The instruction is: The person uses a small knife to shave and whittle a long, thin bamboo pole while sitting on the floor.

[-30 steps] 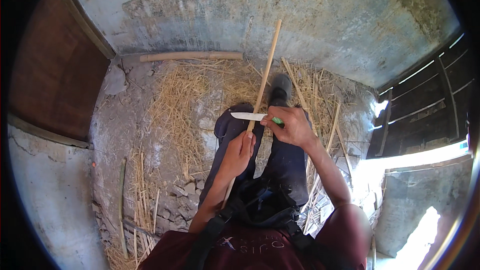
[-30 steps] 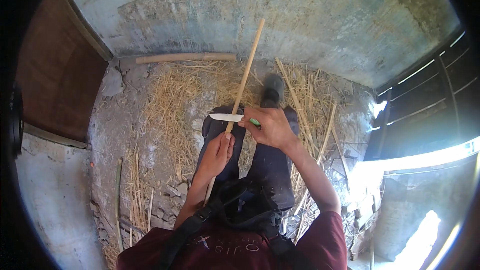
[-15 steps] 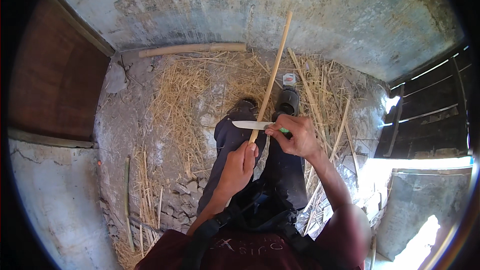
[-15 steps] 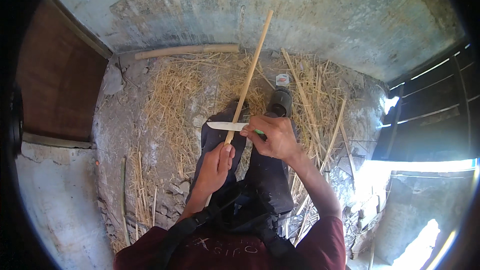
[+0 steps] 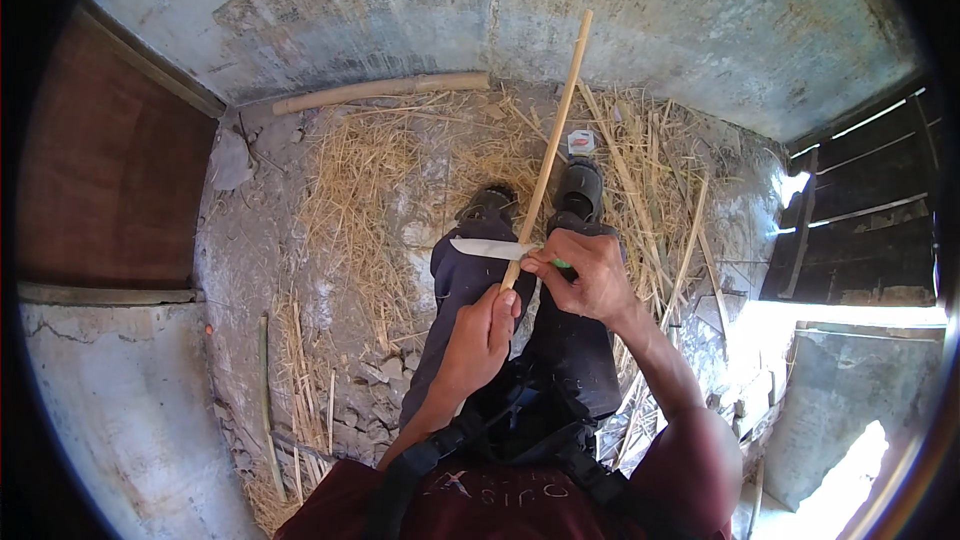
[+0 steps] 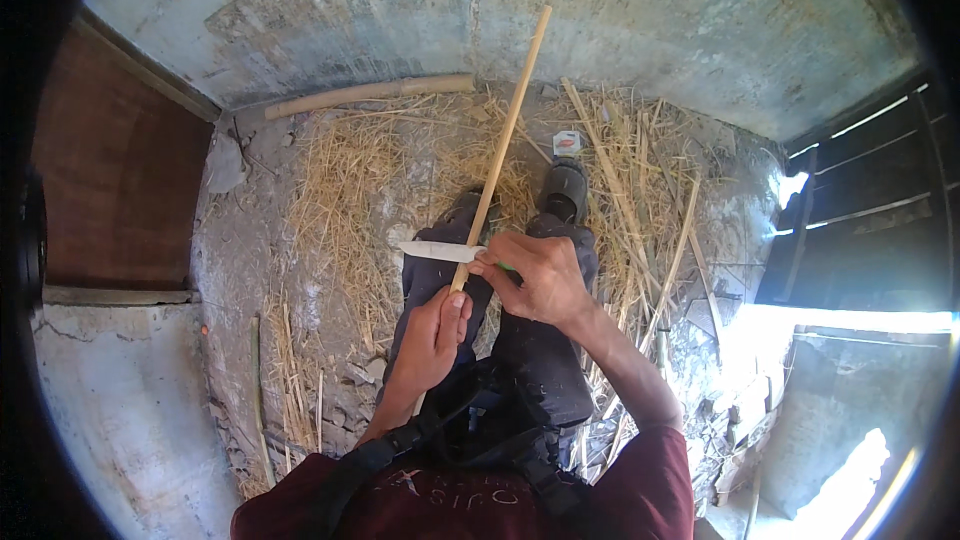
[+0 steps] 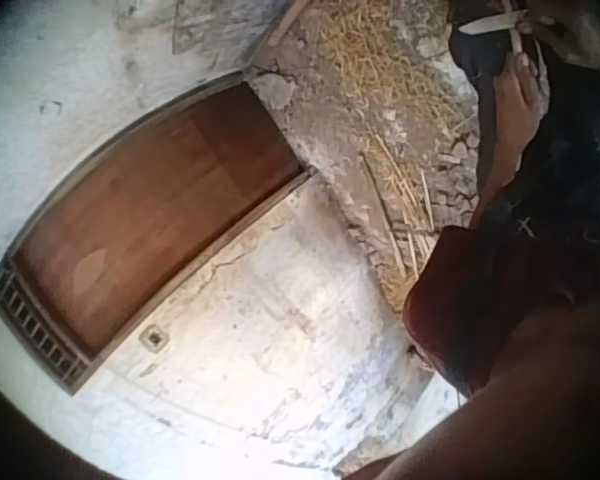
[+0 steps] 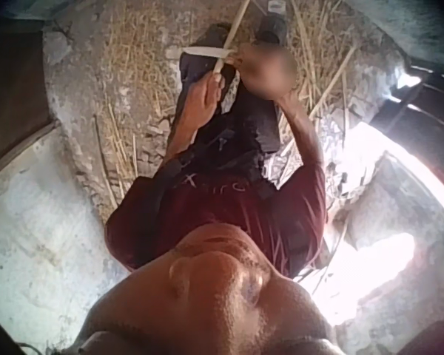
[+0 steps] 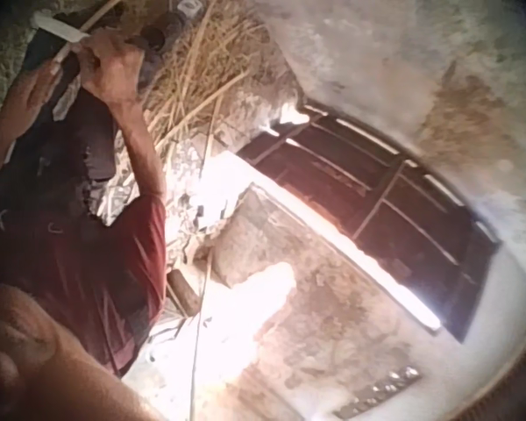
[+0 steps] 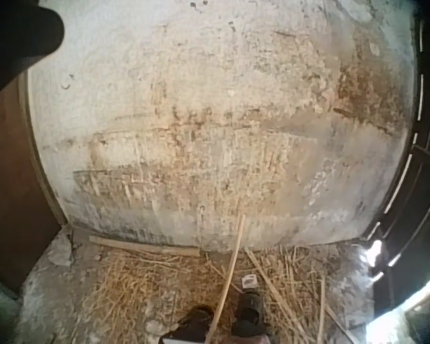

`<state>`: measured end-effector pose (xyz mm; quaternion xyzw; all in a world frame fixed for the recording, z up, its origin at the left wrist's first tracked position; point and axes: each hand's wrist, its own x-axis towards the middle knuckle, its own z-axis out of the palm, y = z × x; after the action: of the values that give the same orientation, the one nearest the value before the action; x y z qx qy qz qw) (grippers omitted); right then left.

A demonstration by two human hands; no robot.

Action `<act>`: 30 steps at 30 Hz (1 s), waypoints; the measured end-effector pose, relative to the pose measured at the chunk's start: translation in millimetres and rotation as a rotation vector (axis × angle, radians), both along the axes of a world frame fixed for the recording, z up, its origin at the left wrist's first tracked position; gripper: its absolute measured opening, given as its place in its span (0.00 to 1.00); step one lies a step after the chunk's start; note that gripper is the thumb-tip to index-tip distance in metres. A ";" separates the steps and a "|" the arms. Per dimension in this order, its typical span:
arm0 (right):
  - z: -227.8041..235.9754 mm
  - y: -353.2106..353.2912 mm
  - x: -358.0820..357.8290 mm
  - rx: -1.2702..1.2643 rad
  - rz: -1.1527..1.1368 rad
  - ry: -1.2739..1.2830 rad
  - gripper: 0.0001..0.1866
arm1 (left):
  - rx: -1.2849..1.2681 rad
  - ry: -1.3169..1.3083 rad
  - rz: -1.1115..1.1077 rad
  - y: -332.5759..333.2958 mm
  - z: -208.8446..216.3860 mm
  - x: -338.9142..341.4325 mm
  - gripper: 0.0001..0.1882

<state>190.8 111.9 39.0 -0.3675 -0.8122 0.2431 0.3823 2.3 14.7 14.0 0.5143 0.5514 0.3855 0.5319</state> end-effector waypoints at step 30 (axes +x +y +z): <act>-18.6 114.4 48.5 0.012 -0.235 0.092 0.12 | 0.045 0.098 0.007 -9.1 -1.5 7.3 0.20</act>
<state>239.3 226.2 20.4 -0.4465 -0.7466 0.2084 0.4470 9.7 5.6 12.5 0.5423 0.5699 0.3740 0.4912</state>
